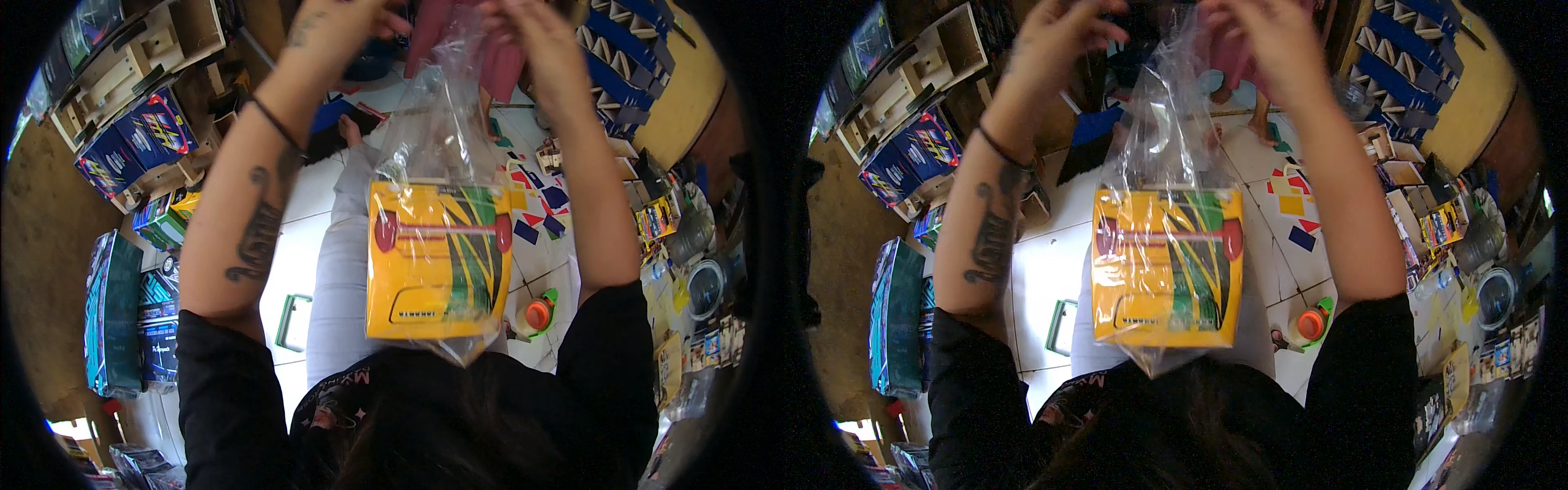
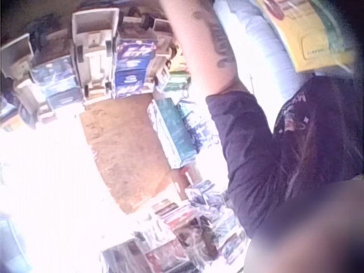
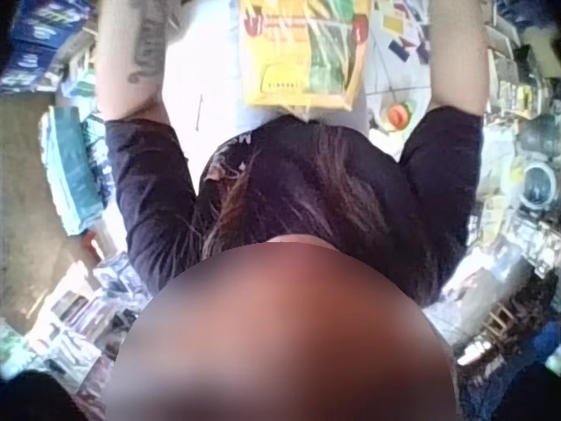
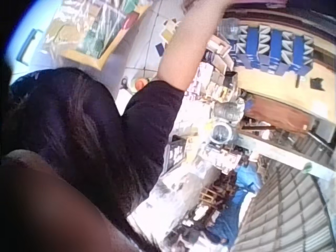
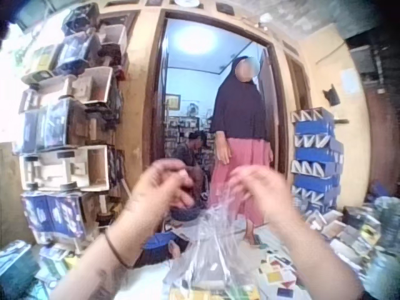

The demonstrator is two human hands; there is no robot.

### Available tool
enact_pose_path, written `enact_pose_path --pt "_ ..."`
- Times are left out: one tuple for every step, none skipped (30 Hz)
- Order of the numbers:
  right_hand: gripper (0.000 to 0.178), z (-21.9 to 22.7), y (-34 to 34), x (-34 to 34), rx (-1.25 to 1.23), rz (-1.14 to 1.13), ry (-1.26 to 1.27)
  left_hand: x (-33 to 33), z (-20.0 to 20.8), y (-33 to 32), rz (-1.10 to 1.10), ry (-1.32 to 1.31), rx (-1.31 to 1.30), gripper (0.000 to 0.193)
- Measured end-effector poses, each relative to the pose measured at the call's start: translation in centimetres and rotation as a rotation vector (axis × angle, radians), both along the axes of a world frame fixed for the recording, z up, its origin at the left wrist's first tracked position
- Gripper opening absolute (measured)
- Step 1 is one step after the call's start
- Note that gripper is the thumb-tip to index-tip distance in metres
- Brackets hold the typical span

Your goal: The person wraps a wooden toy car in clear plastic, seals it with tape, and then cuts a red sticker with scissors. The wrapped toy is placed on a nearby shelf.

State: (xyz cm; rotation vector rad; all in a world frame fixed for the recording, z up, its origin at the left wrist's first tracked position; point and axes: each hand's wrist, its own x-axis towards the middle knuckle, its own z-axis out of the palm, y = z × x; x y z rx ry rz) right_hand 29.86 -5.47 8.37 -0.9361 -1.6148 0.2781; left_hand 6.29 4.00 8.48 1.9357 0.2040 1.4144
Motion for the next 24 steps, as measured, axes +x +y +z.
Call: enact_pose_path --pt "0.047 0.1 -0.6 1.1 0.034 0.015 0.022 -1.0 -0.2 -0.2 0.020 0.165 0.018 0.038" --pt "0.060 -0.4 -1.7 2.2 0.121 0.024 -0.101 -2.2 -0.7 -0.5 0.041 0.328 0.034 0.043" --pt "0.064 -1.9 -2.9 2.6 -0.085 0.014 -0.144 -3.2 -1.5 -1.0 0.063 0.493 0.052 0.049" --pt "0.069 -4.2 -3.4 2.4 -0.248 -0.019 -0.190 -4.0 -2.4 -1.6 0.120 0.682 0.042 0.054" --pt "0.075 -6.2 -3.9 1.9 -0.340 0.071 -0.337 -4.1 -3.8 -2.3 0.136 0.739 0.113 0.050" --pt "0.080 -7.3 -4.2 1.5 -0.492 0.056 -0.400 -3.5 -5.1 -3.1 0.172 0.811 0.183 0.046" --pt "0.084 -8.3 -4.5 0.8 -0.525 0.150 -0.401 -2.6 -5.7 -3.3 0.124 0.801 0.116 0.046" --pt "0.087 -8.9 -4.6 0.0 -0.607 0.217 -0.325 -1.5 -6.0 -3.5 0.060 0.779 0.081 0.047" --pt "0.089 -9.0 -4.5 -0.9 -0.710 0.262 -0.261 -0.4 -6.2 -3.6 -0.019 0.733 0.059 0.049" --pt "0.090 -8.5 -4.3 -1.6 -0.717 0.246 -0.267 0.6 -6.2 -3.9 0.070 0.703 0.137 0.040" --pt "0.090 -7.8 -3.9 -2.3 -0.747 0.210 -0.287 1.6 -6.1 -4.0 0.143 0.648 0.225 0.032" --pt "0.091 -7.0 -3.6 -2.9 -0.775 0.173 -0.307 2.3 -5.9 -4.2 0.216 0.582 0.335 0.024" --pt "0.092 -6.4 -3.4 -3.5 -0.840 0.171 -0.281 2.7 -5.7 -4.2 0.237 0.599 0.296 0.026" --pt "0.092 -6.0 -3.1 -3.9 -0.905 0.168 -0.254 2.9 -5.4 -4.2 0.255 0.607 0.277 0.028" --pt "0.093 -5.7 -3.1 -4.1 -0.927 0.236 -0.192 2.6 -5.3 -4.2 0.272 0.616 0.258 0.031" --pt "0.092 -5.8 -3.1 -4.2 -0.870 0.212 -0.189 2.2 -5.3 -4.3 0.221 0.588 0.167 0.035" --pt "0.091 -6.0 -3.2 -4.2 -0.762 0.258 -0.156 1.5 -5.3 -4.2 0.173 0.556 0.082 0.040" --pt "0.090 -6.3 -3.3 -4.0 -0.673 0.316 -0.141 0.8 -5.1 -4.1 0.109 0.537 0.005 0.044" --pt "0.086 -6.6 -3.4 -3.7 -0.691 0.302 -0.073 0.1 -4.9 -3.9 0.156 0.553 0.040 0.053" --pt "0.085 -6.9 -3.5 -3.5 -0.662 0.353 -0.090 -0.2 -4.7 -3.8 0.186 0.625 0.057 0.052" --pt "0.083 -7.2 -3.6 -3.2 -0.666 0.362 -0.108 -0.4 -4.5 -3.8 0.204 0.684 0.073 0.051" --pt "0.082 -7.4 -3.6 -3.0 -0.697 0.283 -0.120 -0.3 -4.4 -4.0 0.243 0.735 0.087 0.051" --pt "0.081 -7.5 -3.6 -3.0 -0.762 0.328 -0.113 0.1 -4.2 -4.1 0.113 0.792 0.074 0.035" --pt "0.080 -7.6 -3.5 -3.1 -0.841 0.285 -0.102 0.9 -4.3 -4.4 0.142 0.730 0.167 0.030"
